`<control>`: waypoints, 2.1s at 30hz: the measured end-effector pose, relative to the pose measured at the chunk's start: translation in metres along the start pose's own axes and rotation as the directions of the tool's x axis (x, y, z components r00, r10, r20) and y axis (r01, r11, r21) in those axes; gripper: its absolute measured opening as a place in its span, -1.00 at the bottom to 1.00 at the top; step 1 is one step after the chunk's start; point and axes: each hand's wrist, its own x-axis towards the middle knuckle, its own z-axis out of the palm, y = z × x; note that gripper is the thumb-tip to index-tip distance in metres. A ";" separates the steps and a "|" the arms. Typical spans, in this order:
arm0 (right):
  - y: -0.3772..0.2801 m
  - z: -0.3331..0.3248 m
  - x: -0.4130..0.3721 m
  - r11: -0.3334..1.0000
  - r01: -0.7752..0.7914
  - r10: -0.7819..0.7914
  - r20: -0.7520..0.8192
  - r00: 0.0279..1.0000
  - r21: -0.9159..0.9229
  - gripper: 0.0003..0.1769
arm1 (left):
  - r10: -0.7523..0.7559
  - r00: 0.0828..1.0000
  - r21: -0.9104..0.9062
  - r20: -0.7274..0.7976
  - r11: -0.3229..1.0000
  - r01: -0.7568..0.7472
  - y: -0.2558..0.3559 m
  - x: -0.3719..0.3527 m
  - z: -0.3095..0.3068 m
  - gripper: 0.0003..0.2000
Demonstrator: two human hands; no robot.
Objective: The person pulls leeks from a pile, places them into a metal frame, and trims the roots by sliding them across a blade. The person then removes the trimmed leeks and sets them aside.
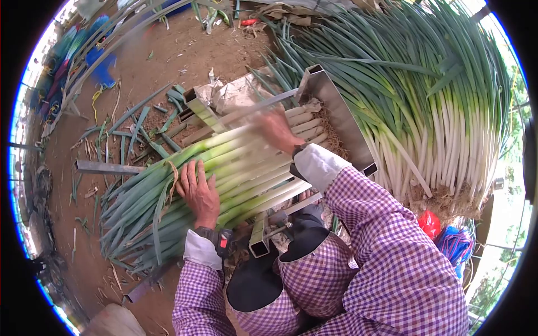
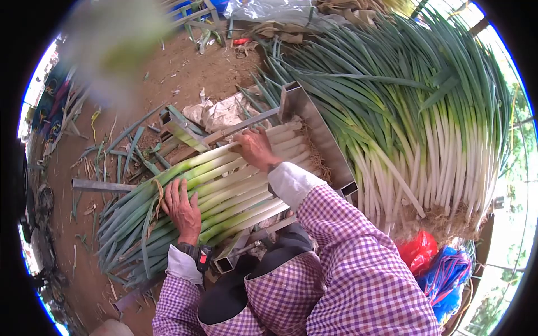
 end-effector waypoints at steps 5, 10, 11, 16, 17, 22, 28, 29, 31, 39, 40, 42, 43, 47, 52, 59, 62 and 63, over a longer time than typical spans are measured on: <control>0.010 0.004 0.007 0.915 -0.171 0.144 0.100 0.984 0.365 -0.70 | 0.025 0.999 0.059 0.043 0.998 -0.027 -0.002 0.013 -0.009 -0.55; 0.004 -0.008 0.011 0.989 -0.057 0.043 0.104 0.994 0.138 -0.73 | 0.064 0.997 0.088 0.040 0.994 -0.067 -0.019 0.034 -0.023 -0.63; 0.003 -0.009 0.012 0.996 -0.029 0.020 0.107 0.994 0.086 -0.73 | 0.068 0.996 0.108 0.050 0.991 -0.073 -0.020 0.035 -0.024 -0.63; 0.012 -0.003 0.012 0.965 -0.116 0.090 0.117 0.989 0.234 -0.71 | 0.102 0.993 0.108 0.058 0.988 -0.108 -0.031 0.037 -0.017 -0.66; 0.014 0.001 0.012 0.961 -0.112 0.087 0.105 0.991 0.254 -0.71 | 0.115 0.992 0.104 0.059 0.987 -0.120 -0.034 0.037 -0.015 -0.66; 0.007 -0.004 0.013 0.976 -0.081 0.066 0.082 0.994 0.200 -0.71 | 0.141 0.987 0.026 0.083 0.989 -0.143 -0.039 0.042 -0.011 -0.67; 0.001 -0.015 0.012 0.995 0.003 -0.009 0.055 0.998 0.099 -0.75 | 0.230 0.973 -0.052 -0.009 0.972 -0.230 -0.037 0.047 0.003 -0.68; -0.001 -0.015 0.012 0.995 0.041 -0.044 0.034 0.998 0.092 -0.76 | 0.220 0.975 -0.083 0.002 0.972 -0.220 -0.034 0.047 0.004 -0.69; -0.006 -0.017 0.013 0.999 -0.009 0.015 0.156 0.988 -0.040 -0.77 | 0.201 0.979 -0.096 -0.029 0.975 -0.202 -0.042 0.044 0.002 -0.69; -0.008 -0.020 0.002 0.989 0.105 -0.099 0.070 0.993 -0.101 -0.78 | 0.148 0.986 -0.015 -0.077 0.989 -0.150 -0.036 0.031 -0.048 -0.67; -0.011 -0.021 0.002 0.990 0.098 -0.090 0.078 0.993 -0.103 -0.78 | 0.150 0.984 0.042 -0.098 0.988 -0.146 -0.038 0.027 -0.060 -0.65; -0.015 -0.023 0.002 0.990 0.080 -0.070 0.092 0.993 -0.113 -0.78 | 0.005 0.996 0.064 -0.084 0.998 0.000 -0.061 0.020 -0.070 -0.53; -0.019 -0.024 0.002 0.988 0.091 -0.081 0.085 0.993 -0.125 -0.80 | -0.095 0.993 0.011 -0.069 0.995 0.096 -0.072 0.020 -0.075 -0.51; -0.027 -0.027 0.003 0.991 0.042 -0.029 0.104 0.994 -0.128 -0.80 | -0.327 0.943 -0.083 0.065 0.940 0.332 -0.094 0.024 -0.082 -0.58; -0.022 -0.024 0.003 0.985 0.063 -0.050 0.085 0.995 -0.158 -0.77 | -0.269 0.957 -0.048 0.104 0.960 0.275 -0.076 0.046 -0.076 -0.59; -0.028 -0.029 0.001 0.985 0.026 -0.006 0.117 0.993 -0.170 -0.76 | -0.347 0.912 0.003 0.220 0.935 0.355 -0.092 0.065 -0.055 -0.74; -0.020 -0.022 -0.001 0.987 0.066 -0.059 0.051 0.997 -0.145 -0.76 | -0.315 0.932 0.105 0.179 0.948 0.300 -0.154 0.067 -0.070 -0.78; -0.024 -0.025 0.000 0.989 0.042 -0.031 0.076 0.997 -0.144 -0.74 | -0.346 0.921 0.140 0.180 0.935 0.325 -0.166 0.070 -0.092 -0.78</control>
